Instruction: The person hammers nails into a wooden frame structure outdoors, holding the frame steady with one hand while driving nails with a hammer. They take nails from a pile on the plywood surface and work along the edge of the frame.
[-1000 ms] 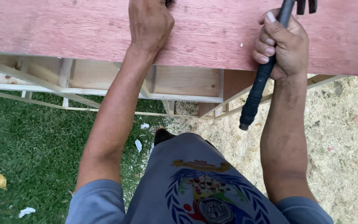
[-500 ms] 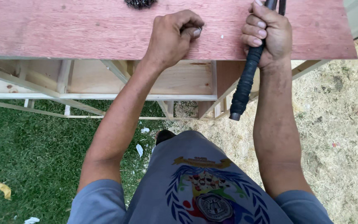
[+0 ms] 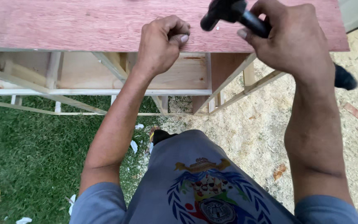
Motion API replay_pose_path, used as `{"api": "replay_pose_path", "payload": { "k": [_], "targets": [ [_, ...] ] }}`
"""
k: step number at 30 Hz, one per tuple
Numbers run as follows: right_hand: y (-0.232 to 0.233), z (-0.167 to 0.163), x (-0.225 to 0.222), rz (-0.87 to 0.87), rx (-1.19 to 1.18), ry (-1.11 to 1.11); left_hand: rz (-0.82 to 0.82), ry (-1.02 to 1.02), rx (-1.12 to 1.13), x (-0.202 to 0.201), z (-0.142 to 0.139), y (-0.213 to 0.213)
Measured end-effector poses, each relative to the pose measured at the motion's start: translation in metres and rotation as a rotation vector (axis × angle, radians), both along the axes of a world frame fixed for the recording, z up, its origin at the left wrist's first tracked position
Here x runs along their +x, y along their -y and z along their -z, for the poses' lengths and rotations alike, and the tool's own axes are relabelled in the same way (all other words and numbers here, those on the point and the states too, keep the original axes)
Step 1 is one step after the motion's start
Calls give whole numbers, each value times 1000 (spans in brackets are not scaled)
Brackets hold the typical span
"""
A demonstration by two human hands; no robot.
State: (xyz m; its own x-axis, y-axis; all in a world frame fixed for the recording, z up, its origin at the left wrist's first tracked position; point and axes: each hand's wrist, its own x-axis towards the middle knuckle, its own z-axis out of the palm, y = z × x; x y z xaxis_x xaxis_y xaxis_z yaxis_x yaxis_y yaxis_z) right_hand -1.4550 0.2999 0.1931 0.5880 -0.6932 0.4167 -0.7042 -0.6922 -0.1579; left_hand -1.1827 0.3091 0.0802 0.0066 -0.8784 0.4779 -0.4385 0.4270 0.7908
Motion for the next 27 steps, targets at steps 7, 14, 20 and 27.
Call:
{"api": "replay_pose_path", "payload": {
  "k": [7,14,20,27],
  "targets": [
    [-16,-17,2,22,-85,-144,-23,86,20,-2,6,9],
    [-26,-33,-7,-18,-395,-175,-52,154,-49,-3,4,7],
    [-33,-20,61,264,19,-368,-77,196,8,-4,4,7],
    [-30,-31,6,20,-355,-73,-36,193,-51,-4,10,12]
  ]
}}
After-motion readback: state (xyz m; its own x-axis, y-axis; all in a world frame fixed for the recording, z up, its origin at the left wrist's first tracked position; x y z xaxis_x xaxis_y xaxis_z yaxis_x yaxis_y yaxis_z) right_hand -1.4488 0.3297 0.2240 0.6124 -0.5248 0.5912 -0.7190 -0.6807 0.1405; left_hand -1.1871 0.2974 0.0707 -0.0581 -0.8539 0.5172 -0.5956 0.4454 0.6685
